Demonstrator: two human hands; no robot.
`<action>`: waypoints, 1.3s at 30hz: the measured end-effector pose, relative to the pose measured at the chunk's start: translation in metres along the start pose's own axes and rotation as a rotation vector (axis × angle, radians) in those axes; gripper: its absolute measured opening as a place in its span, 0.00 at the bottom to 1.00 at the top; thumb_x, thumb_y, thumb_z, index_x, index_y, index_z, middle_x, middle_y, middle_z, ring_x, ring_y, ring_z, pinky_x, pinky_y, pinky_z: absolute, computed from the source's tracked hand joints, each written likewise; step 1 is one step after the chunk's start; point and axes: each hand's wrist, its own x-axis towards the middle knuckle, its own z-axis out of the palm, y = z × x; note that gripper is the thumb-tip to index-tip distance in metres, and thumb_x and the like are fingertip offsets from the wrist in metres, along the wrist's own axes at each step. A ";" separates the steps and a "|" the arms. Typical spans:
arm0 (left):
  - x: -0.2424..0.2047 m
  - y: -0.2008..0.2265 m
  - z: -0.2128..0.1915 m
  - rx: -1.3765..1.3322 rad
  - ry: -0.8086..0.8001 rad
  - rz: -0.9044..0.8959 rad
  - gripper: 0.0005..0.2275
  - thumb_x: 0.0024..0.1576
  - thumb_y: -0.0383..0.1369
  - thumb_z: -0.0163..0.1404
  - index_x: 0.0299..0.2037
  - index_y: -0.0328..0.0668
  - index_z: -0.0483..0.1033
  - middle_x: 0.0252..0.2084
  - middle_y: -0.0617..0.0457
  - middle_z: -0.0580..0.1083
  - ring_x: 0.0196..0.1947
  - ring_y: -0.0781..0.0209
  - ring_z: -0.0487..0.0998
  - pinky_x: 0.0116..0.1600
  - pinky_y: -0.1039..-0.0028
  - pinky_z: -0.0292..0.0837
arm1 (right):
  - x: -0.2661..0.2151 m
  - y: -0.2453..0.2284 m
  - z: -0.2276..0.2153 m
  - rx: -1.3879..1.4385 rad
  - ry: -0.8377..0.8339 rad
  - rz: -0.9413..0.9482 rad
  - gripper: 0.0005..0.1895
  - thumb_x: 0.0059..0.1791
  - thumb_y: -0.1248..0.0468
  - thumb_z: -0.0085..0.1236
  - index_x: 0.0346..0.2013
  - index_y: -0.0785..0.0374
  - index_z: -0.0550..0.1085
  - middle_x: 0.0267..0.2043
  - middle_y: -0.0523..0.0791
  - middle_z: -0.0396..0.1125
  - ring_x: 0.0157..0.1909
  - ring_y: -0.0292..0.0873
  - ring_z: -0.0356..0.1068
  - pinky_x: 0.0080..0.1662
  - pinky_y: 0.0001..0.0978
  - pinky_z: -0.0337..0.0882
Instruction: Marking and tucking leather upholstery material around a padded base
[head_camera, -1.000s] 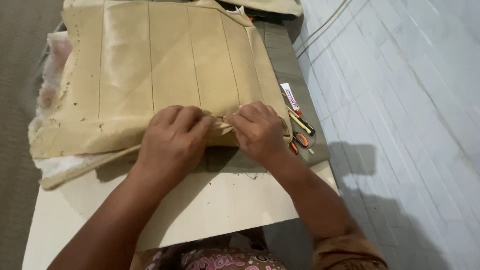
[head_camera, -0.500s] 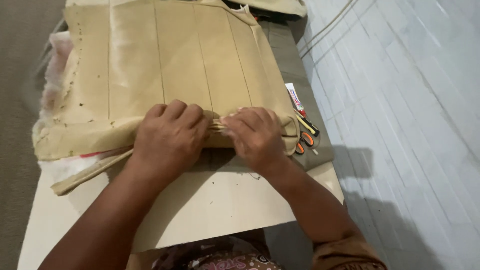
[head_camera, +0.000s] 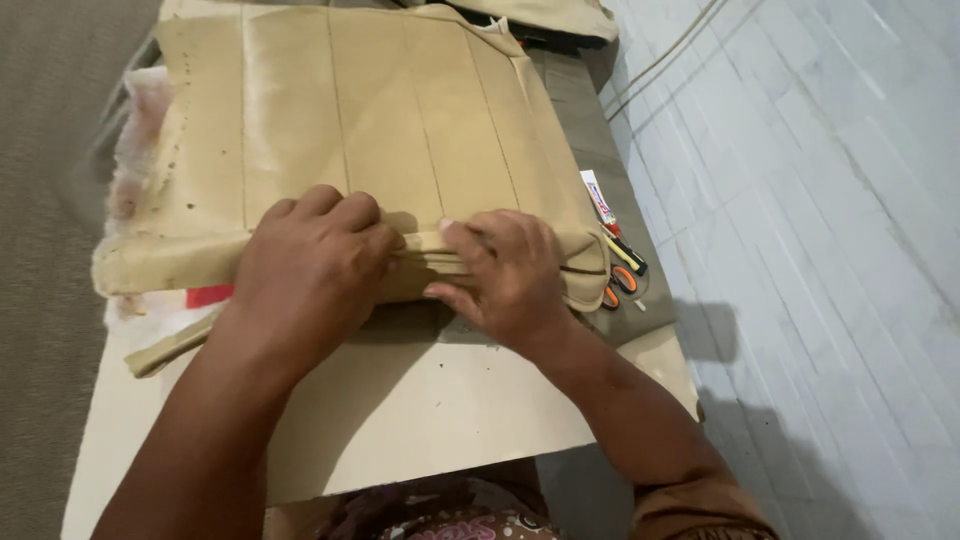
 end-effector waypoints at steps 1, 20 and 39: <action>0.001 -0.001 0.000 -0.030 -0.017 0.011 0.03 0.52 0.35 0.57 0.34 0.54 0.80 0.35 0.60 0.72 0.35 0.53 0.72 0.35 0.63 0.68 | 0.000 -0.003 0.003 -0.005 0.041 -0.038 0.22 0.54 0.44 0.58 0.54 0.54 0.73 0.52 0.47 0.65 0.51 0.52 0.69 0.51 0.49 0.71; 0.003 -0.004 -0.049 -0.551 -0.308 -0.263 0.28 0.45 0.36 0.66 0.58 0.42 0.77 0.52 0.43 0.75 0.51 0.43 0.73 0.50 0.56 0.71 | 0.009 -0.001 0.008 0.165 0.126 -0.026 0.07 0.53 0.56 0.66 0.42 0.51 0.78 0.40 0.36 0.71 0.41 0.42 0.71 0.45 0.39 0.67; -0.064 0.007 -0.023 0.361 0.241 -0.013 0.06 0.64 0.32 0.51 0.46 0.57 0.81 0.60 0.58 0.76 0.56 0.57 0.75 0.62 0.65 0.62 | 0.001 0.000 0.006 0.062 0.024 -0.091 0.26 0.50 0.42 0.70 0.57 0.46 0.74 0.51 0.43 0.64 0.52 0.48 0.69 0.51 0.43 0.71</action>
